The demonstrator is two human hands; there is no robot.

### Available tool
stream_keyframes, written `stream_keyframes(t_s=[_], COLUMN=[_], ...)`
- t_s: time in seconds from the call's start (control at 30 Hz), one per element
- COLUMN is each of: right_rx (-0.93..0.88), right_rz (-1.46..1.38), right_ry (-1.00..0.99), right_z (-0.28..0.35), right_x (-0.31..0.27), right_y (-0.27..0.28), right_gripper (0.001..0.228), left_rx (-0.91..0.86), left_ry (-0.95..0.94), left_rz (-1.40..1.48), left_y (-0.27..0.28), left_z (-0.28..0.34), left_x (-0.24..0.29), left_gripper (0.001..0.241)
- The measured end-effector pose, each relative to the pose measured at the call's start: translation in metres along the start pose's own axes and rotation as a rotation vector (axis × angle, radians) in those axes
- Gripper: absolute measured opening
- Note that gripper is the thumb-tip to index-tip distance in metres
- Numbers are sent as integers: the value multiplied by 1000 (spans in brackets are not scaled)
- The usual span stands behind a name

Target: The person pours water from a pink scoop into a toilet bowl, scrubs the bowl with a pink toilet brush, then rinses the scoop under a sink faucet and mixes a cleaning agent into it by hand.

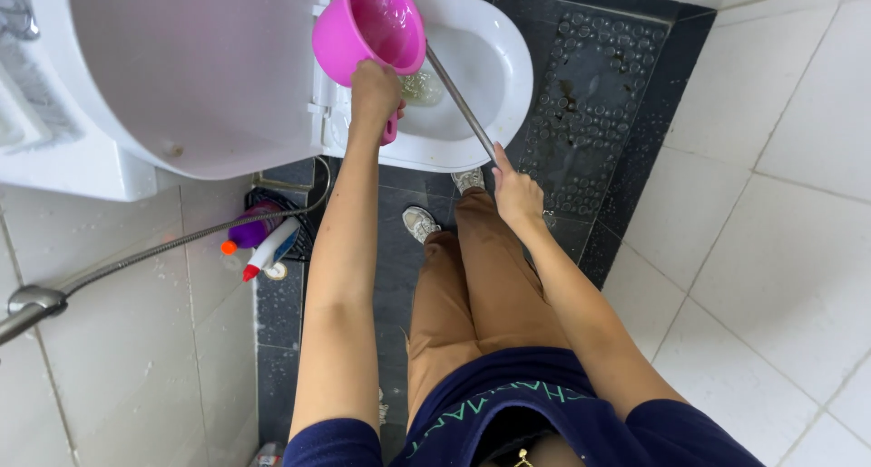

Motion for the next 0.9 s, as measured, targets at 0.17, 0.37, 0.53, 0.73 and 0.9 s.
stream_keyframes(t_s=[0.17, 0.37, 0.53, 0.73, 0.9], right_rx=[174, 132, 162, 150, 196], right_rz=[-121, -48, -85, -2, 32], right_ry=[23, 26, -19, 17, -64], right_z=[-27, -1, 4, 13, 38], right_x=[29, 32, 56, 66, 110], right_y=[-20, 11, 1, 20, 8], right_gripper=[56, 56, 57, 56, 56], left_rx=[-26, -47, -48, -119, -137], left_ry=[-28, -55, -88, -88, 15], left_rz=[-85, -132, -145, -66, 317], left_y=[-4, -30, -41, -44, -14], left_z=[1, 2, 3, 1, 11], left_x=[21, 34, 39, 17, -30], left_gripper=[29, 29, 26, 29, 29])
Point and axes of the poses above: each hand's wrist, its own z-axis away from the middle knuckle, its own y-axis out of the back of the hand, x = y × z, the point moved 5 cm from there along -z, towards the middle knuckle, and after that the axes turned 13 degrees about -z, right-handed, at the moved point
